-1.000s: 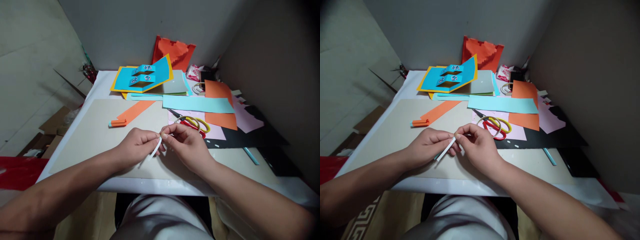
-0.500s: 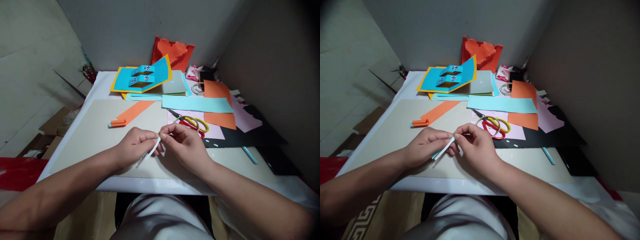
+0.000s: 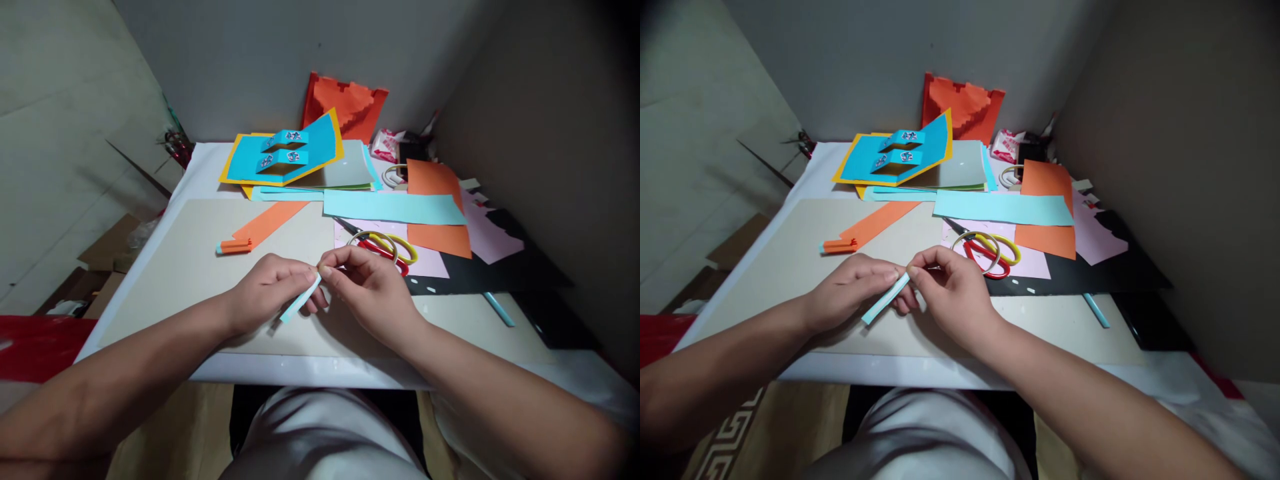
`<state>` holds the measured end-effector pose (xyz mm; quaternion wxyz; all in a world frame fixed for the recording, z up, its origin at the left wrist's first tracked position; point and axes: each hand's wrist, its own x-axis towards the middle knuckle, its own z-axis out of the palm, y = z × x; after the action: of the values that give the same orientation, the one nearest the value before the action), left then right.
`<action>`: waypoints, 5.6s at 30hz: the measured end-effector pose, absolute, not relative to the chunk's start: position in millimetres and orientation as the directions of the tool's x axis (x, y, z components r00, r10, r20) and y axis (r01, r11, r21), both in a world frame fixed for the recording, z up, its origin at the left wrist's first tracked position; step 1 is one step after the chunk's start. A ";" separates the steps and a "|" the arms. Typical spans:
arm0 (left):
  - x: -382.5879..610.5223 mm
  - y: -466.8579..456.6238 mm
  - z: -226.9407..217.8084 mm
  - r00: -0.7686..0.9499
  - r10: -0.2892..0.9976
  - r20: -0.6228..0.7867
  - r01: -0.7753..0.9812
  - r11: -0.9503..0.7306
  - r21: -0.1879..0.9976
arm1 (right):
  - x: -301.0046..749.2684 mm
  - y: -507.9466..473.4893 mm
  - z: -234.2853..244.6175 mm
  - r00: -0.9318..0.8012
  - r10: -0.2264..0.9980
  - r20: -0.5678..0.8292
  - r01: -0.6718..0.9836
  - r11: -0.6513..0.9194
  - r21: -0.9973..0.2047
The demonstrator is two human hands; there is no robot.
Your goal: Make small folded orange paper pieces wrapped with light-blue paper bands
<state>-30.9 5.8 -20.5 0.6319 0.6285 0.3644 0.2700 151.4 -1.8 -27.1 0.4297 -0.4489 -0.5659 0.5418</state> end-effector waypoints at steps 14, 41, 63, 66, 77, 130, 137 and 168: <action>-24.1 7.2 -17.4 0.519 0.840 -0.158 0.246 0.030 0.969 | 150.7 -0.4 -28.5 -0.199 0.978 0.069 0.108 0.092 -0.990; -23.4 7.4 -18.0 0.466 0.872 -0.148 0.161 0.081 0.984 | 156.4 1.4 -25.8 -0.306 0.952 -0.010 -0.059 -0.030 -0.998; -28.1 6.1 -16.5 0.390 0.907 -0.157 0.162 0.100 0.982 | 169.7 16.7 -19.6 -0.044 0.998 0.036 -0.221 0.026 -0.975; -27.1 5.5 -14.7 0.383 0.911 -0.152 0.155 0.100 0.983 | 168.2 14.4 -17.7 -0.097 0.995 -0.004 -0.239 -0.027 -0.971; -27.9 4.2 -15.8 0.379 0.919 -0.105 0.189 0.034 0.981 | 167.9 10.0 -24.1 -0.096 0.994 0.059 -0.017 0.058 -0.998; -25.1 -0.2 -12.9 0.450 0.886 -0.113 0.305 -0.034 0.952 | 171.3 2.0 -16.9 -0.446 0.764 0.466 0.375 0.632 -0.678; -22.3 -0.6 -13.9 0.429 0.892 -0.145 0.307 0.007 0.952 | 169.6 0.5 -18.4 -0.453 0.754 0.475 0.374 0.645 -0.667; -27.3 -0.5 -6.4 0.412 0.904 -0.110 0.233 0.012 0.972 | 170.6 3.0 -9.7 -0.337 0.862 0.379 0.260 0.472 -0.843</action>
<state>-27.3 -0.5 -6.4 0.5520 0.6337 0.4488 0.3040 170.6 3.0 -9.7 0.4336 -0.3788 -0.7402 0.3474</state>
